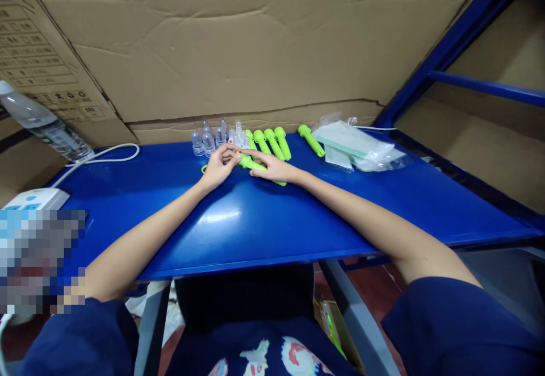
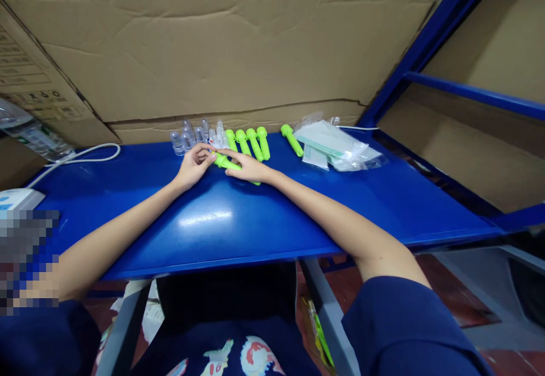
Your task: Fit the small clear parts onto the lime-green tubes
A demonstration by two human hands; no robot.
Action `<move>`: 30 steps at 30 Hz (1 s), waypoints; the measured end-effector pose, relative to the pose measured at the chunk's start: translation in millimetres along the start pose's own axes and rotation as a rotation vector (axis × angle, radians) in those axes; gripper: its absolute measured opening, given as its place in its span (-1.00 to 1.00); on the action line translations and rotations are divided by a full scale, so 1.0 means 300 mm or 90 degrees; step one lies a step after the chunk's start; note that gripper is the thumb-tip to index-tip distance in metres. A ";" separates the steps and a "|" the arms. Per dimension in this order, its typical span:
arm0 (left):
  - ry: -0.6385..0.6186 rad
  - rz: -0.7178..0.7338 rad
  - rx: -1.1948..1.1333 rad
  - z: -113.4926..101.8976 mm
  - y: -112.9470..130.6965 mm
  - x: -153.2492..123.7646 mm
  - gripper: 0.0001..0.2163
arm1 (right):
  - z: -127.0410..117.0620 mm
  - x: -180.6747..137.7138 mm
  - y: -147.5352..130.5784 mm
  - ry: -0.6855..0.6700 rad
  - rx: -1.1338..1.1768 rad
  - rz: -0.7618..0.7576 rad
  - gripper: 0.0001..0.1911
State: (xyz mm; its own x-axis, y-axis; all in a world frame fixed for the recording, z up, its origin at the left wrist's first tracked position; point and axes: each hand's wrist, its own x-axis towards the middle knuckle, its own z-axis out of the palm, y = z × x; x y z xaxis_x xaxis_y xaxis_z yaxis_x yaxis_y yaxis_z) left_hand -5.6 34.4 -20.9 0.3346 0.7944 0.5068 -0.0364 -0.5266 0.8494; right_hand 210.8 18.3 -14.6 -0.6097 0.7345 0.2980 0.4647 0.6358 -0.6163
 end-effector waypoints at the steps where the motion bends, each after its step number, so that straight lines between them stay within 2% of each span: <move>1: -0.009 -0.002 -0.002 0.001 0.001 0.000 -0.62 | -0.001 0.000 0.003 -0.007 0.016 0.000 -0.26; 9: -0.056 -0.032 -0.010 0.006 0.013 -0.006 -0.53 | -0.005 -0.003 -0.006 -0.025 0.077 -0.027 -0.11; 12: -0.061 -0.040 -0.010 0.005 0.016 -0.008 -0.53 | -0.004 -0.001 -0.006 -0.019 0.070 -0.025 -0.16; 20: -0.027 -0.058 -0.008 0.017 0.020 -0.012 -0.56 | -0.005 -0.012 -0.045 -0.010 0.081 0.055 -0.29; 25: -0.010 -0.033 0.019 0.031 0.033 -0.018 -0.65 | -0.003 -0.010 -0.045 -0.022 0.074 0.069 -0.25; 30: -0.043 -0.039 0.001 0.038 0.050 -0.027 -0.63 | -0.008 -0.003 -0.013 -0.018 0.040 0.032 -0.19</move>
State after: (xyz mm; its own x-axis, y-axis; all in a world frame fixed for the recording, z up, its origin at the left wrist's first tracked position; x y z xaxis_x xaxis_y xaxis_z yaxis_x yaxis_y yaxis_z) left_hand 1.8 16.6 -14.1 0.3987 0.8029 0.4432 -0.0128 -0.4783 0.8781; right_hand 211.2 15.7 -10.9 -0.6053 0.7573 0.2452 0.4542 0.5815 -0.6749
